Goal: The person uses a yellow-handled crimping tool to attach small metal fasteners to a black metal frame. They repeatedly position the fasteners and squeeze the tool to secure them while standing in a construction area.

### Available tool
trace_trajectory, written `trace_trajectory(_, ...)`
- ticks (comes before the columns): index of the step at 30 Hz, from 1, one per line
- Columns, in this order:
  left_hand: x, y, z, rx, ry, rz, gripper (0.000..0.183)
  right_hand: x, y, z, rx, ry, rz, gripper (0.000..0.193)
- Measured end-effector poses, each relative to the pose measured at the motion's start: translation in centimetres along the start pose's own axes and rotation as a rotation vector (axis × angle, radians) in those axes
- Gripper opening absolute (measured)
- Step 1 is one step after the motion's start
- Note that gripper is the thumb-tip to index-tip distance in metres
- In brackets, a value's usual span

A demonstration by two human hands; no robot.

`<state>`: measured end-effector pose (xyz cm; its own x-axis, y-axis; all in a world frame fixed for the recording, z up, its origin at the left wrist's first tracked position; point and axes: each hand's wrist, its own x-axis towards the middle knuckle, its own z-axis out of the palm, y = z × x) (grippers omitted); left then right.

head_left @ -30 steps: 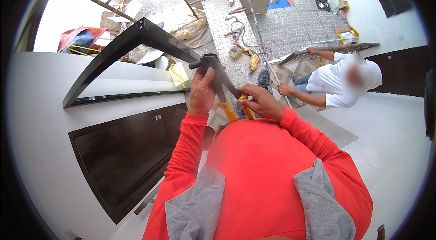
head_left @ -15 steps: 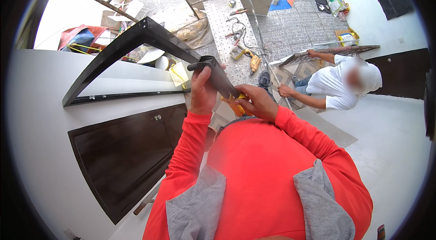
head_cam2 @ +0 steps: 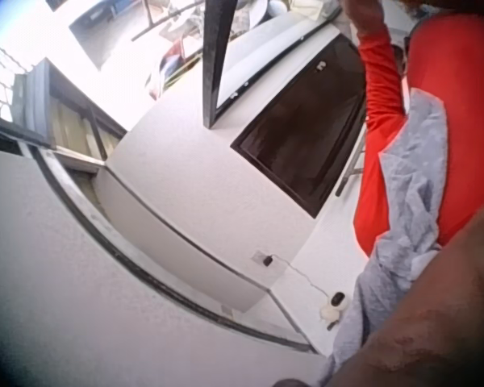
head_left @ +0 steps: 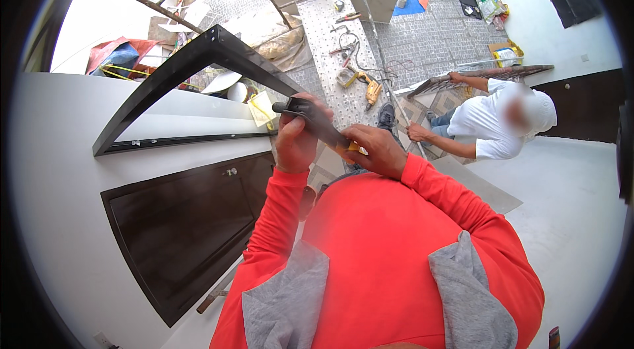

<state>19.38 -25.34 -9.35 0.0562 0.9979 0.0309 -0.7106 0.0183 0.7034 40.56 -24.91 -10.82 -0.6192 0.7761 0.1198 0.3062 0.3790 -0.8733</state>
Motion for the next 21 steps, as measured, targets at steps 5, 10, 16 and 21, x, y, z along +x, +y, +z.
trace_trajectory(5,0.3,-0.1,-1.7,-0.367,-0.058,-0.018,0.047,0.2,-1.0,-0.5,-0.036,-0.079,-0.139,0.048)
trace_trajectory(10,0.7,-0.5,-3.5,-0.577,-0.056,0.004,0.045,1.2,-1.7,-0.4,-0.001,-0.127,-0.093,0.06)
trace_trajectory(16,0.7,-1.0,-4.2,-0.734,-0.071,0.017,0.043,1.0,-1.3,0.5,0.1,-0.158,-0.028,0.074)
trace_trajectory(21,0.6,-1.2,-4.2,-0.722,-0.031,-0.003,0.043,0.7,-1.1,0.7,0.105,-0.191,0.008,0.077)
